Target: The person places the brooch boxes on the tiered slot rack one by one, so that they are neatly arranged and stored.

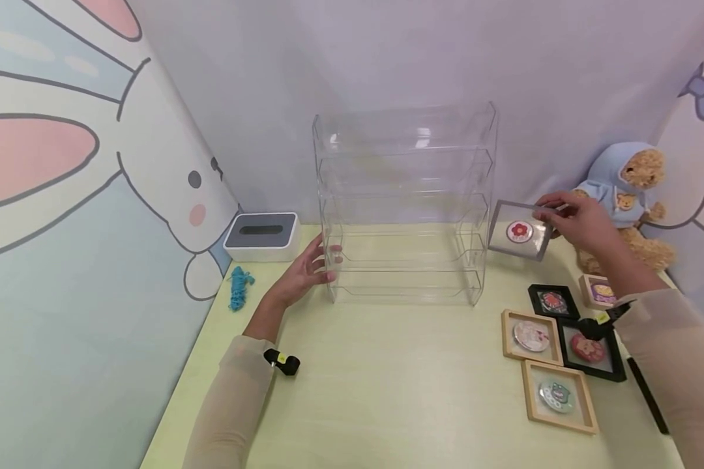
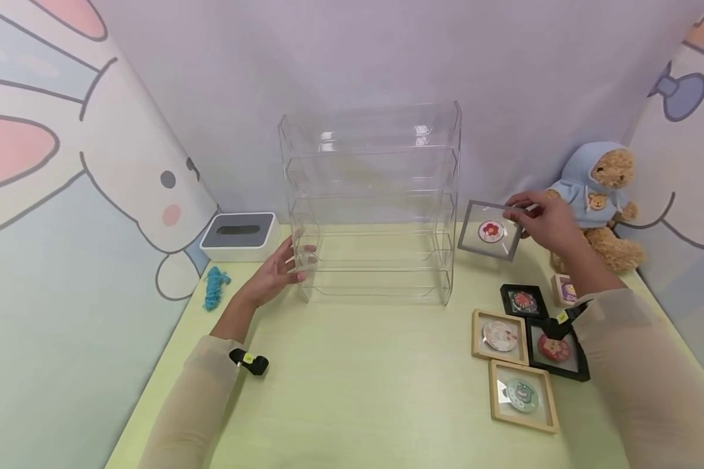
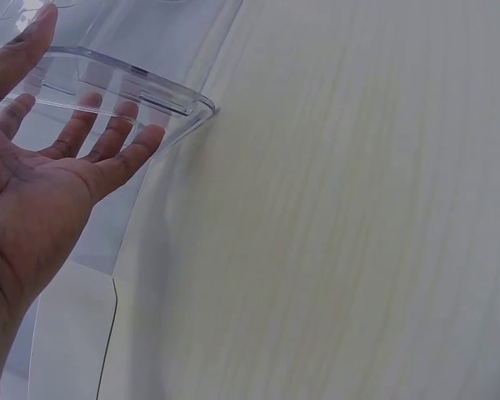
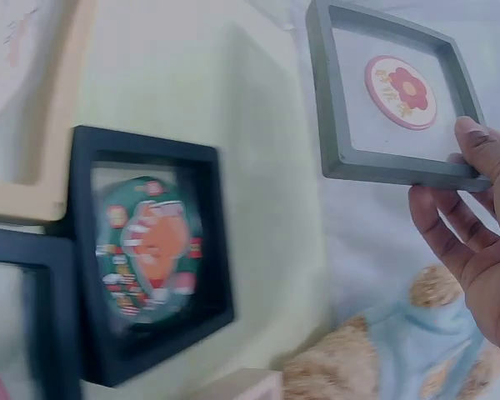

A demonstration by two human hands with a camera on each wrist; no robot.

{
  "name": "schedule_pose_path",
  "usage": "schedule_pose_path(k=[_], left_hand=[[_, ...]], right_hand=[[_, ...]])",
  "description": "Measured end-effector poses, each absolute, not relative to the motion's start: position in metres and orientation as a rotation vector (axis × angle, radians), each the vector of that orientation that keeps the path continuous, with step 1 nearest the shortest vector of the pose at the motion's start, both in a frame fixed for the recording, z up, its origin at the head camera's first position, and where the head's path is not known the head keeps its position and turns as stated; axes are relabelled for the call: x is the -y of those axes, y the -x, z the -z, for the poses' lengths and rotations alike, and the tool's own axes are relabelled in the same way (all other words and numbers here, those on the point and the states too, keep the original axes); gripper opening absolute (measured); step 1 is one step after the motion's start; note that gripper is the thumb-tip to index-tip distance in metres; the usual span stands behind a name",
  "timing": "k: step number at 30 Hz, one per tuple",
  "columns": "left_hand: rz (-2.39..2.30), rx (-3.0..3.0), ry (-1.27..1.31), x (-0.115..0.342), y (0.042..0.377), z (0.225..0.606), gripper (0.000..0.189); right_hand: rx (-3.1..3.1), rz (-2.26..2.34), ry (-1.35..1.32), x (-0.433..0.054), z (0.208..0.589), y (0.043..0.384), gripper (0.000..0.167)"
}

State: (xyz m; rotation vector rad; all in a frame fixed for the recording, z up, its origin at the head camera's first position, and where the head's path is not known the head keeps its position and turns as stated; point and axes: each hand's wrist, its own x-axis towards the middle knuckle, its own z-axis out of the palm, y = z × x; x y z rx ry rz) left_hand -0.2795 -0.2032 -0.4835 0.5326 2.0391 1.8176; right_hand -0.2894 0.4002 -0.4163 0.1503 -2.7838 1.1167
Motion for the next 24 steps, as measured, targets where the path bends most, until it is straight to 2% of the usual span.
schedule_pose_path(k=[6,14,24], left_hand=[[-1.832,-2.028,-0.529,0.202,0.281,0.485,0.104],[-1.835,-2.029,-0.532,0.204,0.281,0.487,0.105],[-1.855,-2.006,-0.538,0.205,0.282,0.487,0.104]], right_hand=[[2.731,-1.057,-0.063,-0.397,0.377,0.283,0.033],[2.592,-1.038,-0.033,-0.396,0.315,0.276,0.023],[2.498,-0.957,-0.072,-0.381,0.265,0.276,0.031]])
